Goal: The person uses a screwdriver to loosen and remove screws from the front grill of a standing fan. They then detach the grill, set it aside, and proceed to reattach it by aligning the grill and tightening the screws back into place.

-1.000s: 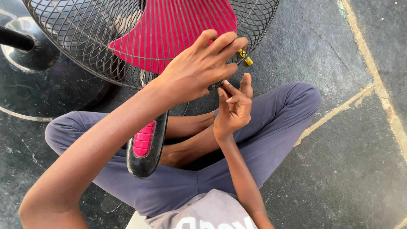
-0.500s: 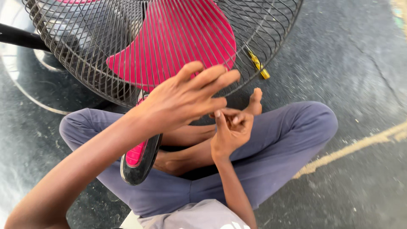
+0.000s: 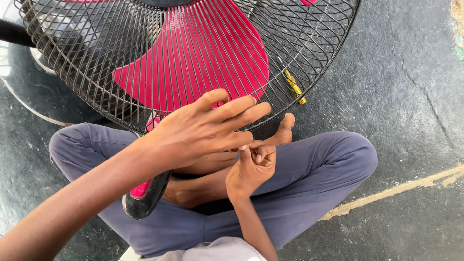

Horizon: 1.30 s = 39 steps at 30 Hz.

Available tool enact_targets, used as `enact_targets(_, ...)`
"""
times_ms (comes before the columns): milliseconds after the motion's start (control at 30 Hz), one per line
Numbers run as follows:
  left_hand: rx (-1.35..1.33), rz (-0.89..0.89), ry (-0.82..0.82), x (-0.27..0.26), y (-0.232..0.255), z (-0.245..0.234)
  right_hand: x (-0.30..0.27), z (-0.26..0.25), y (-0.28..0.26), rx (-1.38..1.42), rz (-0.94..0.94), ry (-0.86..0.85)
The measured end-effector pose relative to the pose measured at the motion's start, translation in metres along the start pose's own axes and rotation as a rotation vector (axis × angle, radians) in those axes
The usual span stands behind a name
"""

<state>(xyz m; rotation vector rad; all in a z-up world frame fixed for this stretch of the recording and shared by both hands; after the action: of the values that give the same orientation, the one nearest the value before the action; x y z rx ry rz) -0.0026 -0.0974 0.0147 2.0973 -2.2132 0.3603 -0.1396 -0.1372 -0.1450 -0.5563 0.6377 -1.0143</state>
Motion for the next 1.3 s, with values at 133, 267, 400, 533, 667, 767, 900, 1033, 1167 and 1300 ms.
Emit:
enact_targets(133, -0.004, 0.008, 0.002, 0.002, -0.001, 0.0, -0.001, 0.003, 0.002, 0.012, 0.057, 0.039)
enact_targets(267, 0.014, 0.005, 0.0, 0.0, 0.0, 0.001, 0.001, 0.001, 0.005, 0.049, 0.097, 0.012)
enact_targets(400, 0.039, 0.011, -0.008, 0.001, 0.001, 0.0, -0.002, -0.002, -0.002, -0.073, 0.002, 0.006)
enact_targets(533, 0.022, 0.025, -0.005, 0.002, 0.0, 0.0, -0.008, -0.002, -0.009, -0.233, -0.088, 0.02)
enact_targets(667, 0.02, 0.004, 0.019, -0.001, 0.001, 0.001, -0.009, -0.001, -0.008, -0.22, -0.099, -0.027)
enact_targets(767, -0.006, 0.003, 0.022, 0.001, 0.0, -0.001, -0.008, 0.004, -0.012, -0.241, -0.143, -0.037)
enact_targets(900, -0.024, 0.0, 0.03, 0.001, 0.0, -0.003, -0.007, 0.005, -0.01, -0.216, -0.102, -0.011)
enact_targets(1033, 0.026, -0.007, 0.015, 0.001, 0.0, -0.003, -0.006, 0.006, -0.007, -0.165, -0.067, -0.019)
enact_targets(1167, 0.043, -0.013, -0.001, 0.003, 0.001, -0.003, -0.006, 0.004, -0.007, -0.169, -0.071, -0.026)
enact_targets(1300, 0.127, -0.027, 0.009, 0.005, 0.004, -0.005, -0.004, 0.0, -0.004, -0.145, -0.055, -0.034)
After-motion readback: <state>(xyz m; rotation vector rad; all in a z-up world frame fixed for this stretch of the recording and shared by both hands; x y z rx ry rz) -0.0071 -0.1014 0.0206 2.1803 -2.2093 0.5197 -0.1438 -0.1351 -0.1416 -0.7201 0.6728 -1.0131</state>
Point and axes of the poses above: each hand's wrist, its own x-axis towards the middle knuckle, its own z-axis out of the palm, y = z × x, the point moved 8 cm from there along x, towards the middle knuckle, and after that the axes turned 11 degrees about x, right-handed, at the moved point
